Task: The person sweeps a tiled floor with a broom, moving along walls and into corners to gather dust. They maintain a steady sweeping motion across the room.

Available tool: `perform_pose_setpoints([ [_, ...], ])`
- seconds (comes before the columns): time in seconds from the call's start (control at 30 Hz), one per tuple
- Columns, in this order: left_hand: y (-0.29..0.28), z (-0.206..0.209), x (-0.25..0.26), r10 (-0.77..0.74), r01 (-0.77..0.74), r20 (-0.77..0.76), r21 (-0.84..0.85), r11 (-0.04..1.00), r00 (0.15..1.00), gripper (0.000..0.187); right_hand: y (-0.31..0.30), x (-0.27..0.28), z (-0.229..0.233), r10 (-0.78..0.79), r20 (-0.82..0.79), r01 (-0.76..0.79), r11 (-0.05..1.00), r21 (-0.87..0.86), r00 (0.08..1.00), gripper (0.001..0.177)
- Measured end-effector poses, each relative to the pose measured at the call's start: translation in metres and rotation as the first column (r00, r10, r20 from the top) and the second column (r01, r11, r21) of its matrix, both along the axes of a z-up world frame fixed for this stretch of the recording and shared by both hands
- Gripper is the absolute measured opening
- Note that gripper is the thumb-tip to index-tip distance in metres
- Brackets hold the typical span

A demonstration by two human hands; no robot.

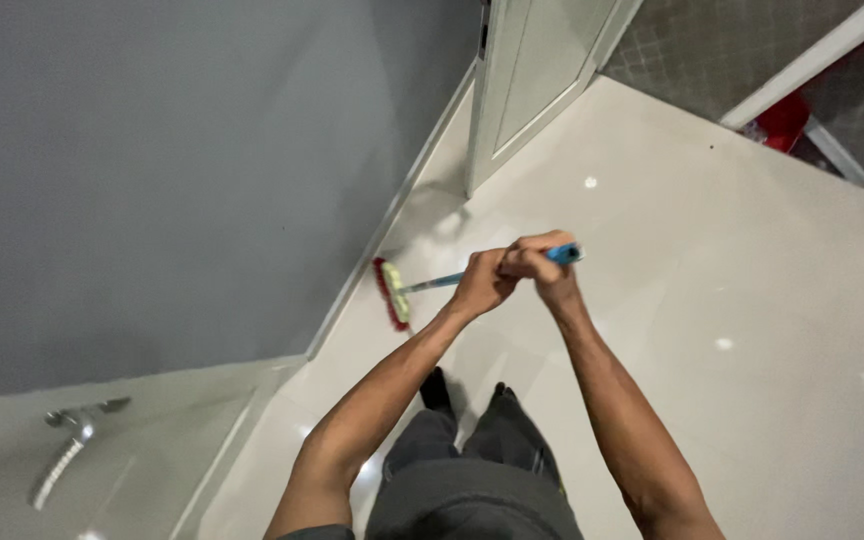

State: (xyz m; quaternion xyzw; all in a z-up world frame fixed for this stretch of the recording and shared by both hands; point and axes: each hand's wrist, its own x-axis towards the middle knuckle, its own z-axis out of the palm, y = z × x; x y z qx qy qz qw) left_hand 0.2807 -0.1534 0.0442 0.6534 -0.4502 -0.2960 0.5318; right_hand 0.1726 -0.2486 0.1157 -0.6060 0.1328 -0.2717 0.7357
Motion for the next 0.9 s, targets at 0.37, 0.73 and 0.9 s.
perform_pose_setpoints([
  [0.37, -0.048, -0.062, -0.002, -0.049, 0.05, 0.079, -0.015, 0.999, 0.996, 0.013, -0.033, -0.012, -0.05, -0.151, -0.27, 0.133, 0.988, -0.085, 0.951, 0.021],
  [0.73, -0.228, -0.043, -0.116, -0.244, 0.244, -0.141, -0.017, 0.97, 0.959, 0.008, -0.175, -0.103, 0.016, -0.469, -0.457, 0.278, 0.862, -0.425, 0.756, 0.021],
  [0.9, -0.287, -0.044, -0.14, -0.356, 0.365, -0.177, 0.021, 0.931, 0.917, 0.012, -0.216, -0.117, 0.031, -0.505, -0.484, 0.223, 0.821, -0.526, 0.715, 0.029],
])
